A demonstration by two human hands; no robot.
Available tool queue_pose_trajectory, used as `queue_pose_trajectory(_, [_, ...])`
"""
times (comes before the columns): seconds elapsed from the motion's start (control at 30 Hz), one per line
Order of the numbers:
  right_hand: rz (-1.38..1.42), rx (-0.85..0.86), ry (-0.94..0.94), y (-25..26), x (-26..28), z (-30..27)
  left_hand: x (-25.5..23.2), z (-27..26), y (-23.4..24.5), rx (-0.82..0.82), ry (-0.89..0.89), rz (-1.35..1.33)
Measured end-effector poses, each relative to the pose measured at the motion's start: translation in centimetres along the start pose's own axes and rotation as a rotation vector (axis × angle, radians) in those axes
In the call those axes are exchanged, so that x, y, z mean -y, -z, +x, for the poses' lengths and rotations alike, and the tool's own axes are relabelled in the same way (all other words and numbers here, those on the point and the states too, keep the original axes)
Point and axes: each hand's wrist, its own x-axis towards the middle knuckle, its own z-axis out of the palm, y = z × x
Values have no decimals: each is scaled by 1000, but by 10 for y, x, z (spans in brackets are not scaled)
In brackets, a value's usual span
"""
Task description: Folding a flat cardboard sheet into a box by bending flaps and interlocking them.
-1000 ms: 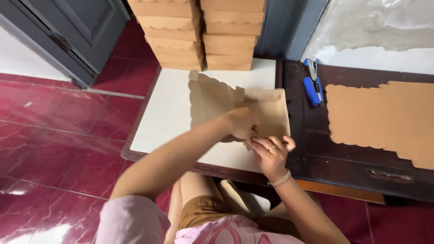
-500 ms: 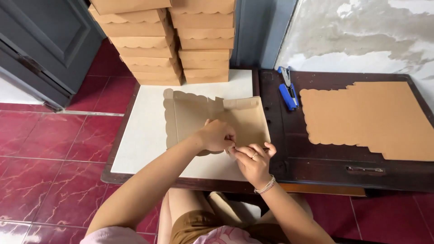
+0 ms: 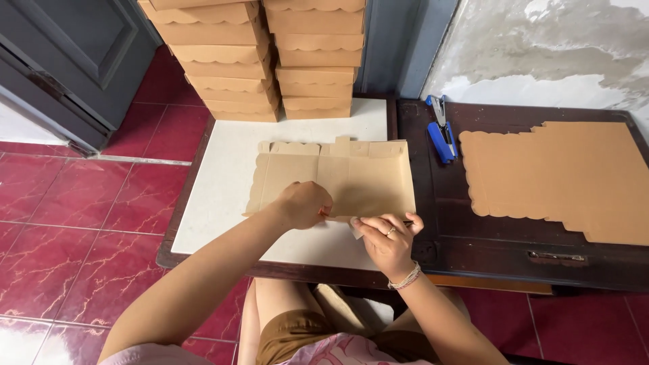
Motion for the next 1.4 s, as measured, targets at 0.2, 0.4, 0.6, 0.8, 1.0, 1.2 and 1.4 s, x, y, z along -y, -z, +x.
queue_pose_trajectory(0.2, [53, 2, 30, 3, 3, 8, 1, 6, 15, 14, -9, -162])
queue_pose_trajectory(0.4, [60, 0, 37, 5, 4, 11, -19, -7, 41, 60, -10, -248])
queue_pose_trajectory(0.6, [46, -3, 31, 2, 3, 7, -19, -1, 39, 75, 35, -208])
queue_pose_trajectory(0.8, [53, -9, 12, 1, 3, 6, -22, -13, 44, 77, 40, -268])
queue_pose_trajectory(1.0, [66, -20, 35, 2, 1, 9, -17, -12, 43, 59, -22, -307])
queue_pose_trajectory(1.2, [61, -18, 47, 2, -1, 8, -8, -11, 37, 44, -16, -396])
queue_pose_trajectory(1.4, [77, -23, 33, 1, 0, 7, -10, -16, 36, 62, -1, -393])
